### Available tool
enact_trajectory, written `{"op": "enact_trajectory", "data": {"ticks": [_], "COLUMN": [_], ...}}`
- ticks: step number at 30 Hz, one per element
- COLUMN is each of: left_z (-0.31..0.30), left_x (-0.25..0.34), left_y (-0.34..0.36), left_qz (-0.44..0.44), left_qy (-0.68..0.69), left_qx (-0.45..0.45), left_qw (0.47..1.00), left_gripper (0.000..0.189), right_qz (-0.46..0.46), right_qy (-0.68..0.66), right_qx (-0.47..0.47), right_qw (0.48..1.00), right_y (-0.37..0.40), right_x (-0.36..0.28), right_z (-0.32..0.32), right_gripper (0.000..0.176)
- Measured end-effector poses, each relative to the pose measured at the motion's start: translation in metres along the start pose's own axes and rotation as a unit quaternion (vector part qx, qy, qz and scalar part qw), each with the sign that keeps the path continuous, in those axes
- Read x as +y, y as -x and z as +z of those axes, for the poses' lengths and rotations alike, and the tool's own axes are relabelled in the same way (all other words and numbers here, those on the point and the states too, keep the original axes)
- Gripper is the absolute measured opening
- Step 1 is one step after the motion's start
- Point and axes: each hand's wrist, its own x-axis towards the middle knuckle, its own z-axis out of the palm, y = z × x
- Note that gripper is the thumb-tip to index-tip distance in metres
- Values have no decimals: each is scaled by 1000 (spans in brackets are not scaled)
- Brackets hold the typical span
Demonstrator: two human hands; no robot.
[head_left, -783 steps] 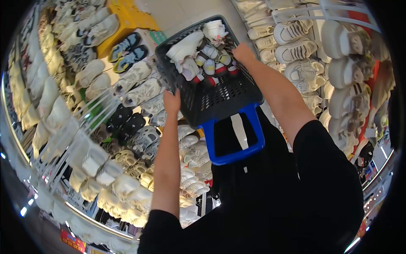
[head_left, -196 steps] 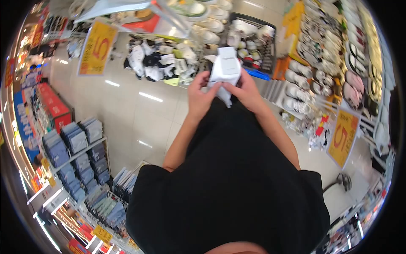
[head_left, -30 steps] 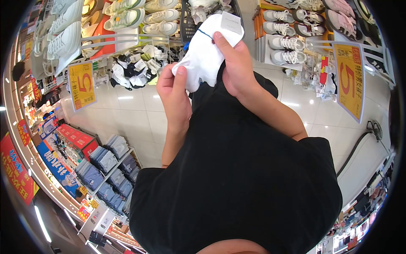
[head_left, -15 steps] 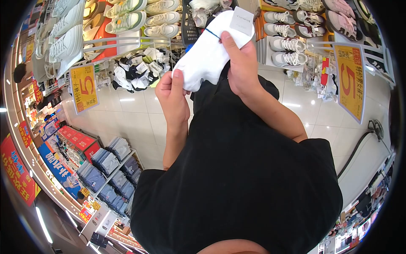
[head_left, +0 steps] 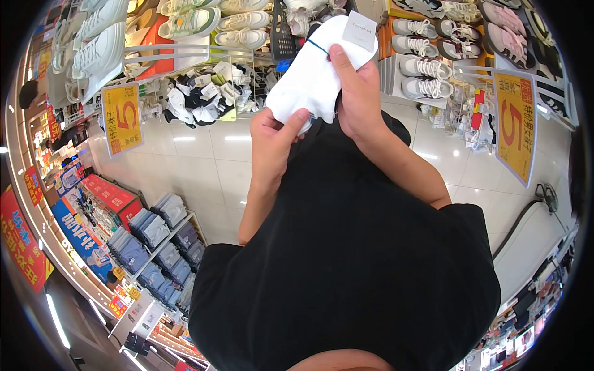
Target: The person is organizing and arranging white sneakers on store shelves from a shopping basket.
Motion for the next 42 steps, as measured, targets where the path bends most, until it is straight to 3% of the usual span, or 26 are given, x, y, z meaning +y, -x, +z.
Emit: {"op": "enact_trajectory", "data": {"ticks": [8,14,19,23,26,27,29,32,38,42], "left_z": [-12,-7,-15,-16,-14,-20,-13,-15,-32,-55], "left_x": [-8,1,-11,-16,-10,-14,-13,-26,-43,-67], "left_y": [-1,6,-3,-8,-10,-12,-7,-8,-14,-32], "left_qz": [37,5,140,180,261,268,180,123,120,153], "left_qy": [66,160,47,-91,-197,-193,-80,18,144,82], "left_qx": [-13,-1,-48,20,45,14,6,1,83,75], "left_qw": [997,987,988,979,944,944,980,992,979,982], "left_gripper": [25,22,27,21,15,23,21,20,47,65], "right_qz": [-9,7,12,24,36,43,42,36,41,105], "right_qy": [4,16,23,24,40,47,50,71,132,203], "right_qx": [3,10,27,38,56,60,63,53,9,-94], "right_qw": [1000,1000,999,999,997,996,996,995,990,969], "right_y": [-6,-3,-4,-3,-4,-3,-4,-10,-20,-18], "right_x": [7,12,19,20,23,26,23,20,30,50], "right_z": [-7,-6,-10,-11,-15,-16,-17,-21,-17,4], "right_gripper": [29,28,27,26,26,26,27,30,34,41]}}
